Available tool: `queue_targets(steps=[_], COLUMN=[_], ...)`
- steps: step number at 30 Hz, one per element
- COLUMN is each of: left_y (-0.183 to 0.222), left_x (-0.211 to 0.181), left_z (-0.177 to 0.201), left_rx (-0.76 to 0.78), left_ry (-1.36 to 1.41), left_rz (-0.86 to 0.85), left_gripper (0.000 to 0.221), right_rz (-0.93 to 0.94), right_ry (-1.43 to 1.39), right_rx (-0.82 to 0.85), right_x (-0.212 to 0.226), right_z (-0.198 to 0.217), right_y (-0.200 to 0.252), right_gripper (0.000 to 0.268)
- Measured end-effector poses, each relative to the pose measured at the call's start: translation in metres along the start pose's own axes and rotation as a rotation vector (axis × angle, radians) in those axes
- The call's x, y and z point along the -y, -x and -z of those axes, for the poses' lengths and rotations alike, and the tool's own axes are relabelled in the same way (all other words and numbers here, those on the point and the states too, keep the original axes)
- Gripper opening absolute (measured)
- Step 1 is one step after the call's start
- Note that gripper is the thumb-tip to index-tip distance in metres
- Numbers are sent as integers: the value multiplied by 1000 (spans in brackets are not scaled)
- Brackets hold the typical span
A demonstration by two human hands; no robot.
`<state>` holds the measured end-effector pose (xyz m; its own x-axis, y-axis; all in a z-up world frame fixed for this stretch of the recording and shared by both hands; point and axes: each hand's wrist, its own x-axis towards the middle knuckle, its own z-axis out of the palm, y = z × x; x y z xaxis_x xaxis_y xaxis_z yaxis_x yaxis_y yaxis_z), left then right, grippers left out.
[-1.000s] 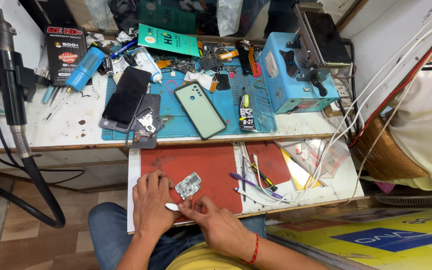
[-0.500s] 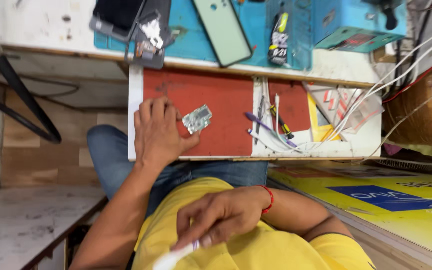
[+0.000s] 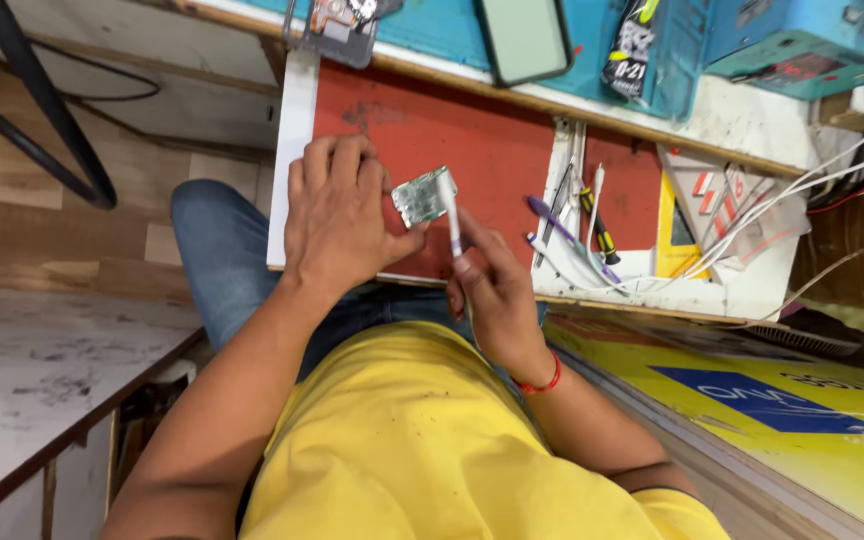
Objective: The person cleans a small electronic component with a cotton swab, then uses a screwdriver to remove screws from the back of a disassembled smartphone. They continue to unscrew and manipulate the phone's back cover and internal parts on a workbench.
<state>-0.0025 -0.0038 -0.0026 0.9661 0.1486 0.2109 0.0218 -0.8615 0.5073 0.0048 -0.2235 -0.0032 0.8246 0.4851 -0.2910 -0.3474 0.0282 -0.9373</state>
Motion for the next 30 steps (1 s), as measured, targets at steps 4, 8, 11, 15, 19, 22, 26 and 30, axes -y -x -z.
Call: queue_targets(steps=[4,8,11,15,19,22,26,30], left_y=[2,2,3,7,2,4,1,5], left_x=[-1,-1,1,3,2,4,4,5], left_z=[0,0,-2,-2,-6,-4,-3,-4], left_rx=[-26,-3,-26,10,7,-7,-3,-2], left_ry=[13,24,16,4,0,17,40,34], left_rz=[-28,-3,-16,5,7,-12,-16,-2], left_gripper=[53,50,52,53,48,49,50,51], right_rz=[-31,325,425,222,317,313,374,398], right_ry=[95,319,894,1129,1210,1245,1218,1200], right_rx=[498,780,126,189,15,120,92,166], right_x=[39,55,42,33,34,32,35,36], right_z=[8,-1,-11,-10,-1,-1,9,11], right_y=[15,8,-5,-17,-25,-26,-29,-35], right_gripper=[41,58,61,63,62,63,62,61])
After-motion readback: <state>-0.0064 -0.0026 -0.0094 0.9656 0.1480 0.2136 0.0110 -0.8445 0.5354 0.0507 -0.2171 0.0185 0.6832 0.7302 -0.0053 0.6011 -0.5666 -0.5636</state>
